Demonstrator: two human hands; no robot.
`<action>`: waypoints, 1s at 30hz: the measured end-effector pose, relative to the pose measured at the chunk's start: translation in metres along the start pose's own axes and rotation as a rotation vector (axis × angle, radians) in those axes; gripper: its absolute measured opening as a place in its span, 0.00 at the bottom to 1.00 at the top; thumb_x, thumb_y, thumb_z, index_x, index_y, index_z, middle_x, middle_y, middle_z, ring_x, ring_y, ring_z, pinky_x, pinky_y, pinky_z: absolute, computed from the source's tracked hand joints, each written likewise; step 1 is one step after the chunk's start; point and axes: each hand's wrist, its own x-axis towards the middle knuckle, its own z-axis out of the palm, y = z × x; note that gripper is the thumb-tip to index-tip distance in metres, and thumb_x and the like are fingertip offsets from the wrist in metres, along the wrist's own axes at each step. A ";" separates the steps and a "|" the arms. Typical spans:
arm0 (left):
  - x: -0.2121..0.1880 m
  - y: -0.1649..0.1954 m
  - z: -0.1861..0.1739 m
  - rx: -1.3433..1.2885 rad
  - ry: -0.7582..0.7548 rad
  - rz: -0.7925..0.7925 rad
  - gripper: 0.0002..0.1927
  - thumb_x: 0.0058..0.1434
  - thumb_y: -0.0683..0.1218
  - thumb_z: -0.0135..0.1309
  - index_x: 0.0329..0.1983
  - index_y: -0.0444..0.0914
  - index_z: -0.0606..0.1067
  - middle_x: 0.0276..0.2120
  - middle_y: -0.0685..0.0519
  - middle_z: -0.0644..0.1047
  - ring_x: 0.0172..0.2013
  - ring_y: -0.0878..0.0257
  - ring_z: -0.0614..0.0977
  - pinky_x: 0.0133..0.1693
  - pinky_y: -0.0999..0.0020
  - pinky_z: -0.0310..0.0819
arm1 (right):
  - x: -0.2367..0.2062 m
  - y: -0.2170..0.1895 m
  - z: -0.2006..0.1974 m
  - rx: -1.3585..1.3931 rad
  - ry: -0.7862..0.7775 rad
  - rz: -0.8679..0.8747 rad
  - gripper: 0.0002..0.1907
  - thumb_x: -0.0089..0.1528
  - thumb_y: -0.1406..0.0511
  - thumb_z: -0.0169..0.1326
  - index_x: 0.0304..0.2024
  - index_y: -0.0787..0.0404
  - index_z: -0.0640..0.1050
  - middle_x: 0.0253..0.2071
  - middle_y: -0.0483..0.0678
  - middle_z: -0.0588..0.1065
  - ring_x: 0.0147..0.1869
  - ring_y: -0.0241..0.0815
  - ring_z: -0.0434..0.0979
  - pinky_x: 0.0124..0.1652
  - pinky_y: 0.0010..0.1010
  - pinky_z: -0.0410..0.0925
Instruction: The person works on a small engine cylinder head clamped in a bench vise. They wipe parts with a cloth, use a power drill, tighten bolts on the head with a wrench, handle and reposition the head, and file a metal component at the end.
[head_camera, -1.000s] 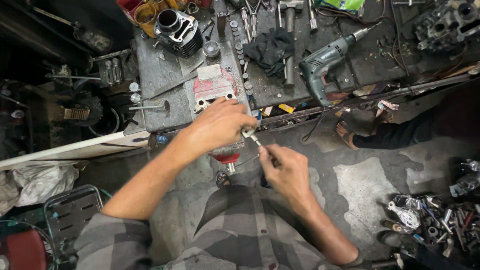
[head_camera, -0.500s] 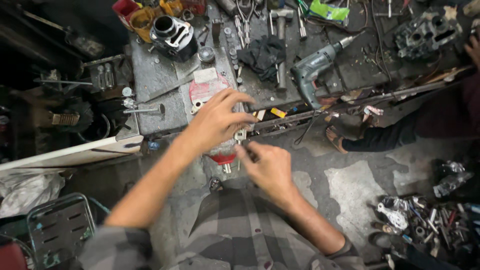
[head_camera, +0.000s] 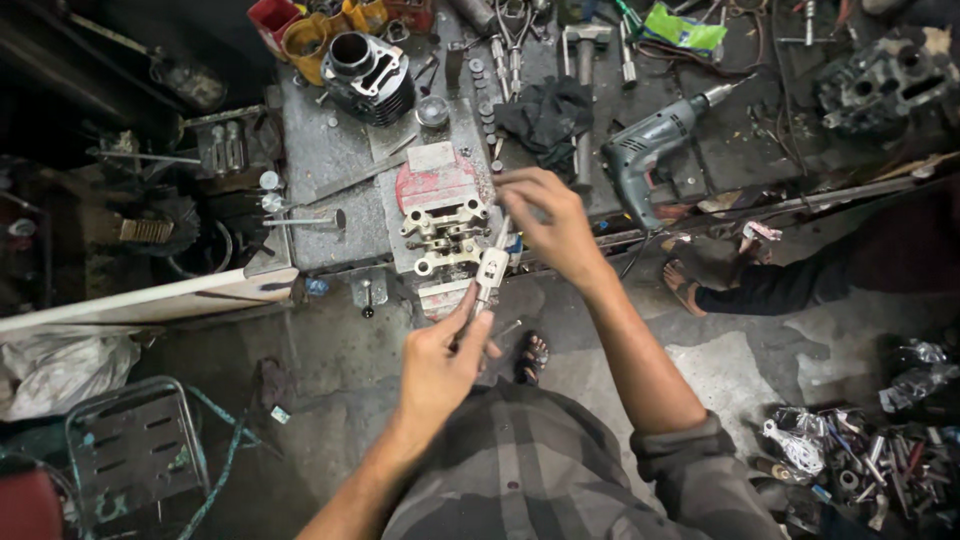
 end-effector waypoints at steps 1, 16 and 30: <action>0.005 -0.006 -0.007 -0.065 -0.035 -0.014 0.22 0.67 0.47 0.54 0.64 0.39 0.75 0.21 0.51 0.81 0.19 0.72 0.76 0.22 0.75 0.72 | -0.005 0.005 -0.003 0.008 0.015 0.063 0.06 0.68 0.69 0.56 0.45 0.65 0.81 0.47 0.52 0.80 0.53 0.48 0.80 0.55 0.35 0.70; 0.170 0.010 -0.042 0.109 -0.189 0.614 0.26 0.59 0.45 0.67 0.59 0.36 0.72 0.43 0.54 0.79 0.47 0.66 0.78 0.52 0.67 0.71 | -0.105 -0.090 0.008 -0.469 0.118 0.141 0.09 0.60 0.67 0.63 0.24 0.60 0.78 0.23 0.45 0.76 0.31 0.43 0.76 0.44 0.42 0.62; 0.074 0.025 -0.019 0.131 0.114 0.485 0.17 0.61 0.45 0.65 0.52 0.39 0.77 0.35 0.55 0.83 0.33 0.68 0.82 0.35 0.71 0.76 | -0.065 -0.071 0.002 -0.414 0.132 0.124 0.07 0.62 0.65 0.62 0.31 0.60 0.80 0.31 0.50 0.78 0.37 0.50 0.76 0.44 0.41 0.66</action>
